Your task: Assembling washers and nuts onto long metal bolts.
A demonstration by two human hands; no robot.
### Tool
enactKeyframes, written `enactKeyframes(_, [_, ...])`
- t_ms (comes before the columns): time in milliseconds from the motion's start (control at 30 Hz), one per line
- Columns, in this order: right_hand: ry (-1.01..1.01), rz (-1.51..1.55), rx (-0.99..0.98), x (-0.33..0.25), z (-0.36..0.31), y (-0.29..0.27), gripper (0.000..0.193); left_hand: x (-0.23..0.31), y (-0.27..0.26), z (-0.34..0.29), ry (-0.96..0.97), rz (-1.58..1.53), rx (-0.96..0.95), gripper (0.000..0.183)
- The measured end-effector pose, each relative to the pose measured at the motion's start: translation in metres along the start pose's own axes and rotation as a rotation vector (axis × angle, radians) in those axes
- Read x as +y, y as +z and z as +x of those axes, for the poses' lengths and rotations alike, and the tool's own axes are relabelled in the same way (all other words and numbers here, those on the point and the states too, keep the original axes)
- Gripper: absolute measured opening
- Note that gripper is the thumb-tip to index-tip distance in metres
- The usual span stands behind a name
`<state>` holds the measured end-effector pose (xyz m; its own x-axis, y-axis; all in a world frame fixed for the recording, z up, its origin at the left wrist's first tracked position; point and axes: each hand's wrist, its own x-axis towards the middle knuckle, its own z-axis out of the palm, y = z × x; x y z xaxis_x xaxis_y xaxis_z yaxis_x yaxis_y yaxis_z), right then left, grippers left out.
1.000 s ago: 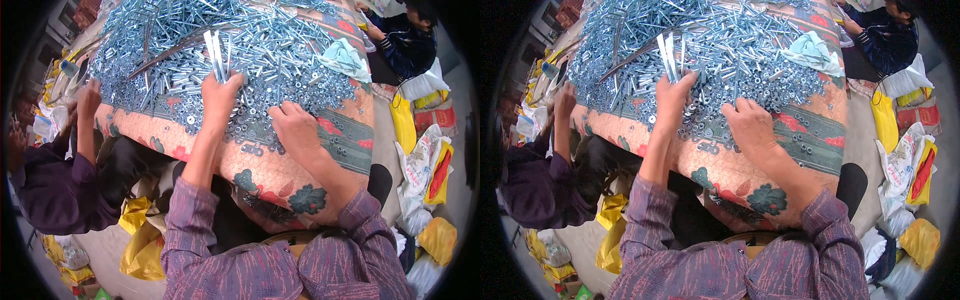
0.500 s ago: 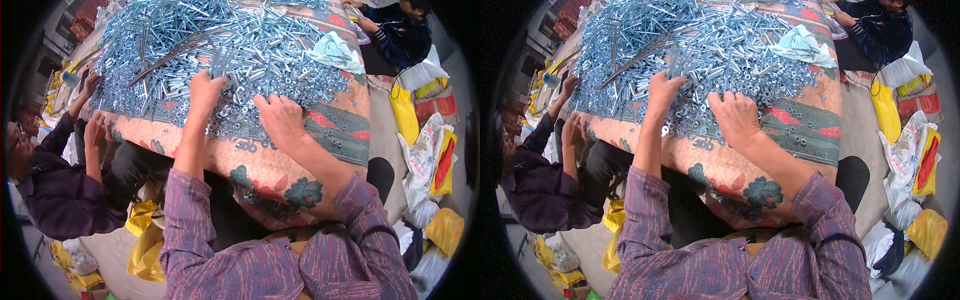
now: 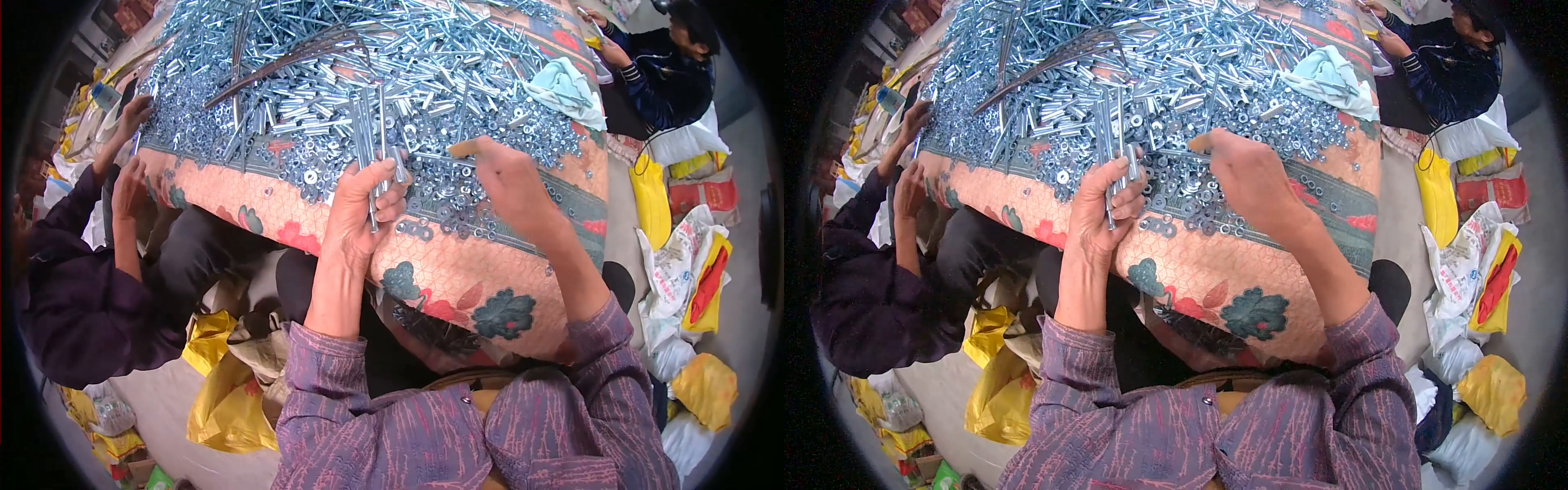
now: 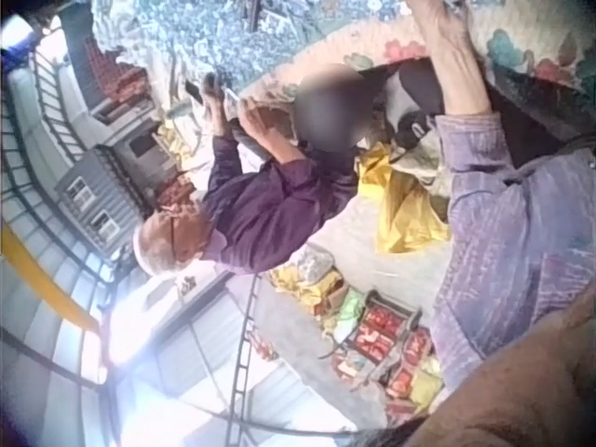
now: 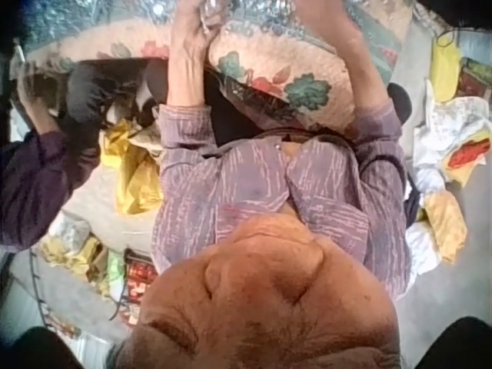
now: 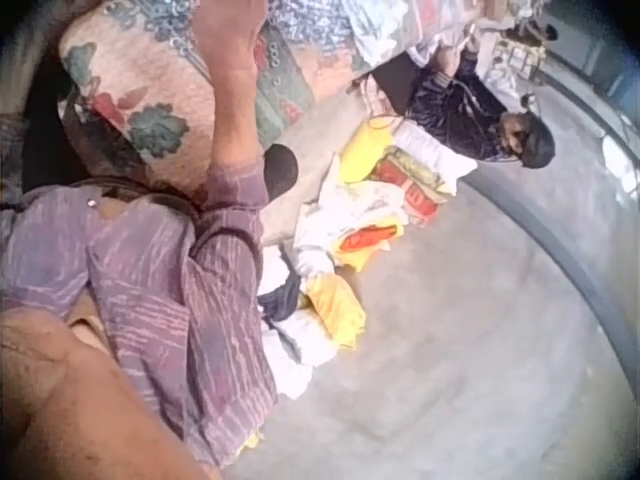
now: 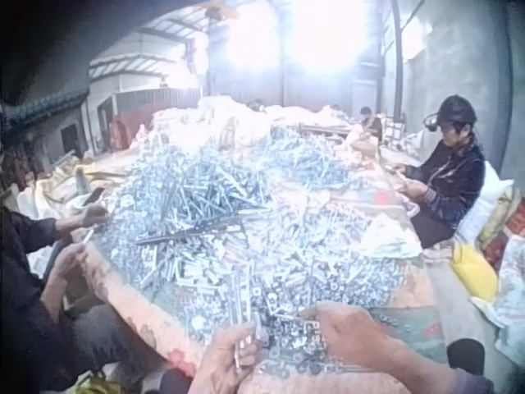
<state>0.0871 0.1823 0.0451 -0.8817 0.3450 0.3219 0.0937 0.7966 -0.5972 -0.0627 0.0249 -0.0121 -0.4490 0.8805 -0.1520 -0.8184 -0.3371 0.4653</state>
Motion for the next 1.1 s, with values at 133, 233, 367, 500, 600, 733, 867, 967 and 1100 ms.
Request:
enactKeyframes(133, [0.246, 0.446, 0.012, -0.003, 0.006, 0.010, 0.015, -0.004, 0.000, -0.002, -0.011, -0.010, -0.026, 0.027])
enactKeyframes(233, [0.252, 0.688, 0.050, -0.002, 0.023, 0.032, 0.015, -0.006, 0.000, -0.002, -0.011, 0.005, -0.006, 0.024])
enactKeyframes(367, [0.149, 0.633, 0.100, 0.010, 0.039, 0.046, 0.015, -0.010, -0.004, 0.000, 0.037, -0.052, -0.008, 0.020])
enactKeyframes(500, [-0.128, 0.538, 0.412, -0.008, 0.036, 0.019, 0.016, -0.004, 0.003, -0.010, 0.107, -0.026, 0.019, 0.019])
enactKeyframes(600, [-0.011, 0.481, 0.232, -0.027, 0.007, 0.001, 0.022, -0.003, 0.004, -0.014, 0.117, -0.012, 0.048, 0.019])
enactKeyframes(733, [0.165, 0.404, -0.127, -0.035, -0.032, 0.002, 0.036, -0.008, 0.012, -0.018, 0.117, 0.030, 0.066, 0.017])
enactKeyframes(867, [0.168, 0.305, -0.184, -0.038, -0.042, 0.007, 0.042, -0.017, 0.019, -0.021, 0.086, 0.089, 0.077, 0.014])
enactKeyframes(967, [0.205, 0.317, -0.172, -0.045, -0.042, 0.003, 0.040, -0.018, 0.019, -0.022, 0.106, 0.134, 0.090, 0.013])
enactKeyframes(1100, [0.176, 0.204, -0.151, -0.049, -0.040, 0.009, 0.034, -0.020, 0.025, -0.025, 0.121, 0.232, 0.096, 0.018])
